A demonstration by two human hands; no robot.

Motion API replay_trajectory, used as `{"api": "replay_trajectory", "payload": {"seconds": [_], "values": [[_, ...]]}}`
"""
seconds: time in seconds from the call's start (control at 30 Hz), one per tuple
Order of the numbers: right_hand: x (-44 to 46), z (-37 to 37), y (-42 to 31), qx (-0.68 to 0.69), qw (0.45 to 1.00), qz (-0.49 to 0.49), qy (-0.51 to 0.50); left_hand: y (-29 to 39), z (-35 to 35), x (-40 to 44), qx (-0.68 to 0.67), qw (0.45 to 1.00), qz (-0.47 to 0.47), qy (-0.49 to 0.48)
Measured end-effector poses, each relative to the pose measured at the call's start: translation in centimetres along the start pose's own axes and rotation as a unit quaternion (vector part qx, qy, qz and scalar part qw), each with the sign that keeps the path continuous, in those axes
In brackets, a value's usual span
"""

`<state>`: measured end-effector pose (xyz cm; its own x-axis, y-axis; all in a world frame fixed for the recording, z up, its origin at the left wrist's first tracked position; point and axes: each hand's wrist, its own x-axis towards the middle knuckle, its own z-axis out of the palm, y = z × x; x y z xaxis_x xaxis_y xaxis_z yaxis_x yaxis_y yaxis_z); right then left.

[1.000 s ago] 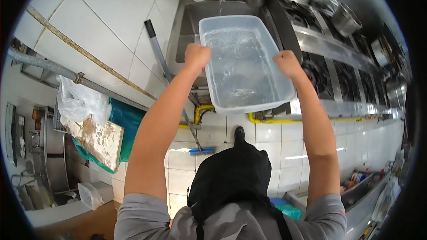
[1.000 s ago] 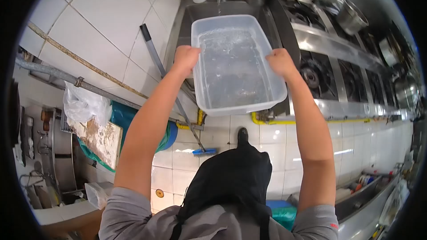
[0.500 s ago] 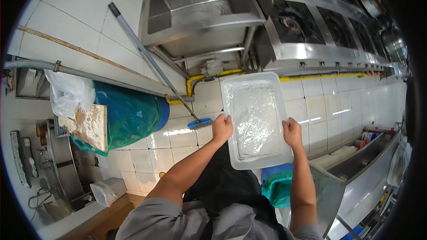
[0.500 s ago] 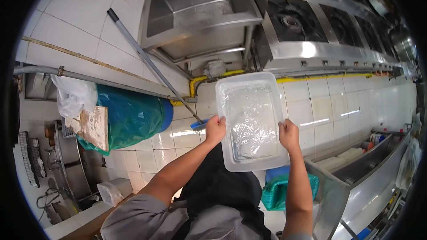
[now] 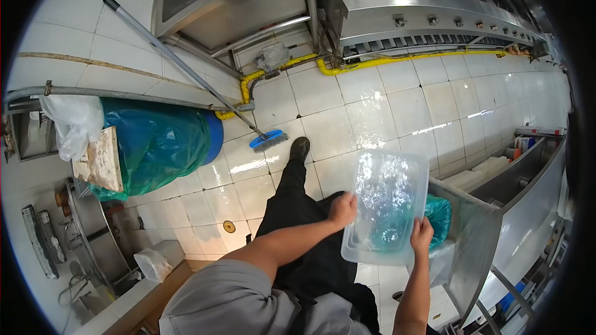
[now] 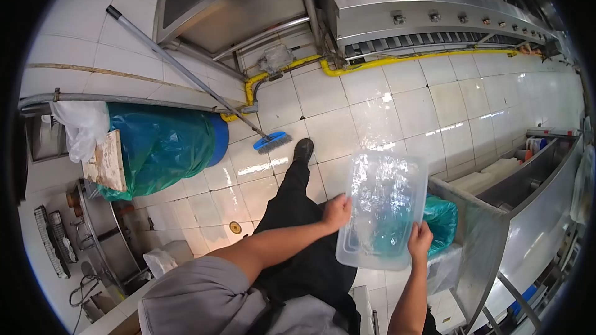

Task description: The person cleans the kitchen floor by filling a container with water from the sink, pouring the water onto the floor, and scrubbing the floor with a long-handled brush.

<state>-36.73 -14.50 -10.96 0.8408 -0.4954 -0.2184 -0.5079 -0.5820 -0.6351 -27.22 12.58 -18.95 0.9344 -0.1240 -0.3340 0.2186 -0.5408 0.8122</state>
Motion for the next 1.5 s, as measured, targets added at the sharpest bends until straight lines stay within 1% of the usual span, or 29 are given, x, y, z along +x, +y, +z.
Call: {"api": "replay_trajectory", "payload": {"seconds": [0.03, 0.17, 0.33, 0.43, 0.47, 0.5, 0.53, 0.57, 0.6, 0.63, 0.67, 0.7, 0.73, 0.8, 0.83, 0.87, 0.9, 0.93, 1.0, 1.03, 1.07, 1.1, 1.13, 1.2, 1.27, 1.33, 1.4, 1.43, 1.5], "values": [[-1.4, -0.8, 0.8, -0.013, 1.0, 0.012, 0.0, -0.3, 1.0, -1.2, -0.002, 1.0, 0.02, -0.005], [-5.1, -3.4, 2.1, -0.074, 0.994, 0.075, -0.013, -1.3, 3.8, -3.6, -0.014, 0.995, -0.035, -0.089], [-1.0, -1.4, -0.8, -0.193, 0.974, 0.098, -0.07, -5.5, 3.9, -1.3, 0.0, 0.983, -0.103, -0.151], [5.8, 5.1, -1.3, -0.222, 0.961, 0.014, -0.164, -10.2, 2.2, 4.0, 0.007, 0.976, -0.176, -0.128], [9.3, 8.4, -1.6, -0.244, 0.948, -0.001, -0.202, -10.5, -1.0, 8.3, 0.029, 0.961, -0.209, -0.177], [13.5, 12.7, -2.3, -0.267, 0.946, -0.047, -0.18, -13.6, -2.0, 12.2, -0.012, 0.955, -0.261, -0.142], [19.3, 17.5, 2.3, -0.377, 0.848, -0.239, -0.285, -14.5, -5.0, 17.0, 0.038, 0.958, -0.263, -0.109], [25.4, 21.7, -3.9, -0.43, 0.759, -0.233, -0.43, -15.7, -8.6, 23.0, 0.028, 0.939, -0.305, -0.155], [28.9, 25.7, -9.7, -0.36, 0.865, -0.198, -0.287, -15.9, -13.2, 28.1, 0.055, 0.955, -0.271, -0.104], [35.4, 31.8, -9.0, -0.338, 0.866, -0.21, -0.303, -22.5, -13.8, 34.6, 0.072, 0.973, -0.213, -0.06], [38.0, 31.9, -21.7, -0.256, 0.892, -0.198, -0.317, -29.2, -14.1, 40.8, 0.094, 0.983, -0.154, -0.016], [41.4, 34.6, -26.8, -0.156, 0.932, -0.154, -0.29, -18.7, -25.6, 43.6, -0.079, 0.943, -0.316, -0.063], [44.0, 36.1, -33.6, -0.056, 0.941, 0.034, -0.332, -17.0, -30.9, 47.1, -0.106, 0.939, -0.317, -0.081], [46.8, 37.9, -41.5, 0.115, 0.918, 0.053, -0.375, -24.9, -34.1, 55.9, -0.3, 0.886, -0.346, -0.072], [47.5, 39.0, -44.5, 0.08, 0.933, 0.068, -0.343, -20.6, -37.7, 55.8, -0.347, 0.875, -0.334, -0.045], [48.2, 41.4, -45.2, 0.125, 0.951, 0.093, -0.268, -18.5, -40.0, 56.6, -0.377, 0.856, -0.351, -0.036], [50.5, 43.7, -43.6, 0.122, 0.951, 0.095, -0.269, -18.2, -41.0, 57.4, -0.379, 0.854, -0.354, -0.037], [53.2, 46.1, -40.4, -0.011, 0.949, -0.121, -0.292, -18.4, -41.6, 57.9, -0.366, 0.865, -0.341, -0.031], [52.9, 47.7, -39.5, -0.144, 0.881, -0.331, -0.306, -18.7, -41.9, 57.7, -0.335, 0.894, -0.299, 0.009], [49.7, 46.8, -41.0, -0.052, 0.944, -0.133, -0.296, -18.7, -41.4, 57.0, -0.338, 0.891, -0.304, 0.011], [46.9, 45.9, -41.7, 0.042, 0.96, 0.071, -0.269, -18.5, -40.9, 55.7, -0.251, 0.927, -0.274, 0.043], [45.9, 46.5, -39.2, 0.006, 0.972, -0.013, -0.234, -18.2, -40.4, 54.5, -0.161, 0.955, -0.239, 0.075], [45.0, 47.7, -35.2, -0.028, 0.975, -0.098, -0.196, -19.1, -39.1, 53.2, -0.146, 0.964, -0.206, 0.088], [40.7, 45.9, -31.2, 0.065, 0.973, -0.121, -0.185, -21.8, -34.7, 49.5, 0.003, 0.982, -0.121, 0.145], [36.2, 43.0, -27.8, 0.069, 0.975, -0.086, -0.194, -21.5, -30.4, 43.9, -0.057, 0.979, -0.109, 0.162], [32.0, 40.2, -22.4, 0.148, 0.969, -0.077, -0.182, -18.4, -27.0, 37.8, -0.079, 0.971, -0.189, 0.126], [28.1, 35.1, -19.4, 0.09, 0.975, -0.034, -0.2, -20.2, -21.3, 32.5, -0.07, 0.98, -0.154, 0.108], [26.1, 33.1, -17.8, 0.097, 0.974, -0.004, -0.203, -19.4, -19.6, 30.0, -0.086, 0.977, -0.178, 0.076], [23.9, 28.9, -12.4, 0.002, 0.969, 0.024, -0.245, -19.3, -15.8, 25.5, -0.09, 0.971, -0.22, 0.017]]}}
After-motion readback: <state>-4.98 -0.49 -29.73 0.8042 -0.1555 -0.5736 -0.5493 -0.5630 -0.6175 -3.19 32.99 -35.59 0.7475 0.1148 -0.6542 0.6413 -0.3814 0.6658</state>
